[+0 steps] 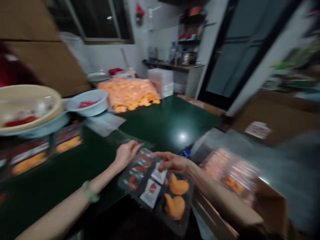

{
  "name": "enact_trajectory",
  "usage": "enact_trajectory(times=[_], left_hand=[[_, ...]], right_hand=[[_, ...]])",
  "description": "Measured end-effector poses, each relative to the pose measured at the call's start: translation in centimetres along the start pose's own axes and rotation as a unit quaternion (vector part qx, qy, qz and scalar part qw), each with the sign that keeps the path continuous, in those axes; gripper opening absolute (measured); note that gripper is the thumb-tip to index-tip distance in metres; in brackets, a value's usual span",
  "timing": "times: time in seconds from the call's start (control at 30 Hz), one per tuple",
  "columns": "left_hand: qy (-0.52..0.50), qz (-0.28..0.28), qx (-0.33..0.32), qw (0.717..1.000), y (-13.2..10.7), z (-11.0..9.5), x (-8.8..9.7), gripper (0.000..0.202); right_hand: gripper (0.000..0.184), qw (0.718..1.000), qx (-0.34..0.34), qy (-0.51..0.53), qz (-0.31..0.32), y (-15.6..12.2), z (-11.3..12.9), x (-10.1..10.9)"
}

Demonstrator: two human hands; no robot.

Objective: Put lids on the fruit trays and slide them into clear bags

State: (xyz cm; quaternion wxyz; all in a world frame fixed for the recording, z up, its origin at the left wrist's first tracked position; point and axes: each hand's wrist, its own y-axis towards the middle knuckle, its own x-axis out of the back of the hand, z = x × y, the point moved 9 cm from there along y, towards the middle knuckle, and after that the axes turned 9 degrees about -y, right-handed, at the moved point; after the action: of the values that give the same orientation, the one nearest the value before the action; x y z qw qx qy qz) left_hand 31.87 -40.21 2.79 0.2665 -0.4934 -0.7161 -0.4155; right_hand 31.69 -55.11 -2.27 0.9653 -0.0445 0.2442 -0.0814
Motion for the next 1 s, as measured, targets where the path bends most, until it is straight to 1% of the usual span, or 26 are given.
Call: enact_trajectory(times=[0.07,0.1,0.17,0.23,0.3,0.4,0.5,0.6,0.7,0.8,0.9,1.0], left_hand=[[0.019,0.011,-0.032,0.999,0.0,0.1,1.0,0.03],[0.035,0.002,-0.049,0.998,0.2,-0.1,1.4,0.035],[0.06,0.0,-0.09,0.994,0.9,-0.9,1.4,0.038],[0.065,0.005,-0.129,0.99,1.4,-1.6,1.5,0.038],[0.051,0.026,-0.164,0.985,1.6,-2.0,1.7,0.037],[0.024,0.082,-0.205,0.975,1.3,-2.2,2.1,0.031],[0.033,0.119,-0.222,0.967,0.8,-2.6,2.4,0.029],[0.045,0.127,-0.242,0.961,0.6,-3.8,2.4,0.033],[-0.011,0.126,-0.265,0.956,0.5,-5.1,2.6,0.03],[-0.065,0.131,-0.267,0.953,0.3,-5.6,2.7,0.026],[-0.069,0.169,-0.266,0.947,-0.3,-5.6,1.8,0.026],[-0.07,0.2,-0.266,0.94,-0.8,-5.7,0.8,0.028]], right_hand=[[0.062,0.999,-0.007,0.027,0.031,1.0,-0.3,-0.8],[0.063,0.998,-0.011,0.039,0.041,1.5,-0.4,-1.3],[0.063,0.997,-0.012,0.051,0.05,2.1,-0.4,-2.0],[0.063,0.997,-0.021,0.058,0.048,2.4,-0.6,-2.3],[0.063,0.997,-0.032,0.059,0.034,2.2,-0.8,-1.9],[0.06,0.998,-0.038,0.039,-0.011,1.3,-0.7,-0.3],[0.062,0.997,-0.051,0.003,-0.06,0.5,-0.3,1.1],[0.076,0.994,-0.062,-0.02,-0.086,0.3,0.3,1.4],[0.09,0.992,-0.061,-0.023,-0.104,0.4,0.8,1.3],[0.102,0.988,-0.046,-0.037,-0.146,0.0,1.1,1.5],[0.107,0.979,-0.034,-0.08,-0.186,-0.7,1.2,1.8],[0.105,0.974,-0.025,-0.117,-0.193,-1.0,1.3,1.7]])
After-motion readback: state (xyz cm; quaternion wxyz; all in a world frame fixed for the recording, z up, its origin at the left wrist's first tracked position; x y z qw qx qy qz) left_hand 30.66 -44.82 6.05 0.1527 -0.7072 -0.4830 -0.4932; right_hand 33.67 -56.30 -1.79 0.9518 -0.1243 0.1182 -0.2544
